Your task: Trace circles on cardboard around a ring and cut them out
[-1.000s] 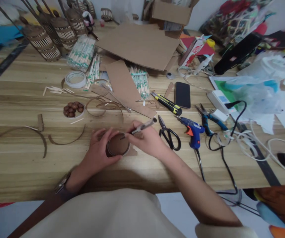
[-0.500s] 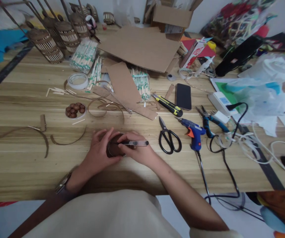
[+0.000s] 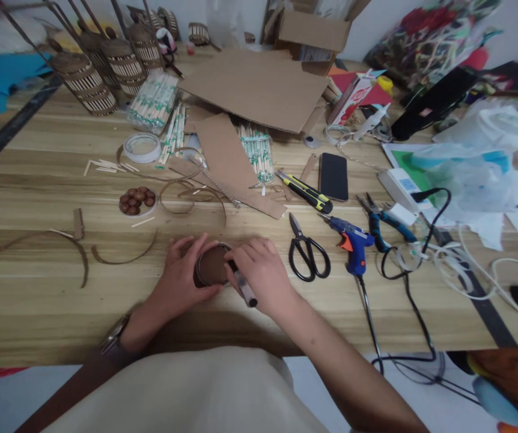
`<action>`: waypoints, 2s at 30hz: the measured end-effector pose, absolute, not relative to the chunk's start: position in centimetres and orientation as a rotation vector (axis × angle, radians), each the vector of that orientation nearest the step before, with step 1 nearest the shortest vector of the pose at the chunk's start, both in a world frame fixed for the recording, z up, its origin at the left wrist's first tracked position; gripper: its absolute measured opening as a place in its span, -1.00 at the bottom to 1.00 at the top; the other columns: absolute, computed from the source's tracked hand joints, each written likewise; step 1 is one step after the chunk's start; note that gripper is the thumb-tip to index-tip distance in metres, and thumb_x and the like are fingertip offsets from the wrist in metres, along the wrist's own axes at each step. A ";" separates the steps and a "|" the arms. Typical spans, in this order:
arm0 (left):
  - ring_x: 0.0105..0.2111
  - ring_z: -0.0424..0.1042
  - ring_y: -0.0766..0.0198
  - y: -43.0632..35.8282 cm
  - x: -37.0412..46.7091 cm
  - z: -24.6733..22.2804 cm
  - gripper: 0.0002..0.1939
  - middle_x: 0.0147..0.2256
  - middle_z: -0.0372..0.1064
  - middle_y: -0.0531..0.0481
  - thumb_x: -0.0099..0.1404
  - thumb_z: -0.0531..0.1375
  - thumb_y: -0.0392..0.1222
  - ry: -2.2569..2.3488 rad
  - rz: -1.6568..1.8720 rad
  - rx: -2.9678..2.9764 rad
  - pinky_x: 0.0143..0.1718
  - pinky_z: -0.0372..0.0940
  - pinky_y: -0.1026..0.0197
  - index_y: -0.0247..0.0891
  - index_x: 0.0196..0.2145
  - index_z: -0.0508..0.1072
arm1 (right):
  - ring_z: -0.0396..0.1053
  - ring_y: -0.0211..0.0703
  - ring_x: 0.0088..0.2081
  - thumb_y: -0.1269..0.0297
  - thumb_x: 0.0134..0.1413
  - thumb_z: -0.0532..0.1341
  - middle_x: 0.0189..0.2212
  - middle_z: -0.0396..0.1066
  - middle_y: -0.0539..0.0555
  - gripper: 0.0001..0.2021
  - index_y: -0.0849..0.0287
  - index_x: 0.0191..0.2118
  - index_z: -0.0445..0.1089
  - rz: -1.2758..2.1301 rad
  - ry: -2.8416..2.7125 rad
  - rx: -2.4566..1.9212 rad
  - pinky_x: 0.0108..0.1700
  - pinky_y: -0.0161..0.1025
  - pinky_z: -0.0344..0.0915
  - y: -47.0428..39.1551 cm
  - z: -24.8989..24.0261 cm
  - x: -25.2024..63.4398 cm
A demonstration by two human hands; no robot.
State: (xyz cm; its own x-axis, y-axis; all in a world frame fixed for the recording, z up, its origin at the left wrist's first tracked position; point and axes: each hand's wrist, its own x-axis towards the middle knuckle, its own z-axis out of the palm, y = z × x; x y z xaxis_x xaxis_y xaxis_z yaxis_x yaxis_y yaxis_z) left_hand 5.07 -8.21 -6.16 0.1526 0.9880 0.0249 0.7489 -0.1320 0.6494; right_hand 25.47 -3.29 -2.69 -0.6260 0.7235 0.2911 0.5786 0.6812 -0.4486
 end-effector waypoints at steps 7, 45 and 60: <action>0.31 0.12 -0.28 -8.2 5.1 -6.1 0.03 0.26 0.40 -0.14 0.09 0.45 -0.10 1.668 0.608 1.955 0.39 -0.28 -0.45 -0.16 0.40 0.04 | 0.47 0.09 -0.27 0.40 0.31 0.19 -0.36 0.57 0.15 -0.89 0.18 -0.26 0.46 0.313 -2.601 -1.056 -0.10 -0.05 0.20 -3.6 1.2 26.1; 0.30 0.11 -0.34 -8.0 5.2 -5.6 -0.06 0.23 0.40 -0.19 0.05 0.45 -0.11 1.675 0.583 1.912 0.37 -0.14 -0.46 -0.21 0.33 0.20 | 0.44 0.00 -0.33 0.27 0.38 0.21 -0.40 0.54 0.17 -0.78 0.23 -0.31 0.45 0.438 -2.903 -0.988 -0.23 -0.17 0.14 3.0 2.5 22.2; 0.28 0.17 -0.30 -8.1 5.2 -6.0 -0.02 0.23 0.36 -0.26 0.04 0.46 -0.07 1.705 0.612 1.941 0.38 -0.24 -0.46 -0.22 0.34 0.15 | 0.43 -0.03 -0.34 0.29 0.40 0.21 -0.41 0.55 0.13 -0.81 0.25 -0.25 0.49 0.535 -3.106 -0.928 -0.24 -0.18 0.08 2.6 2.4 21.9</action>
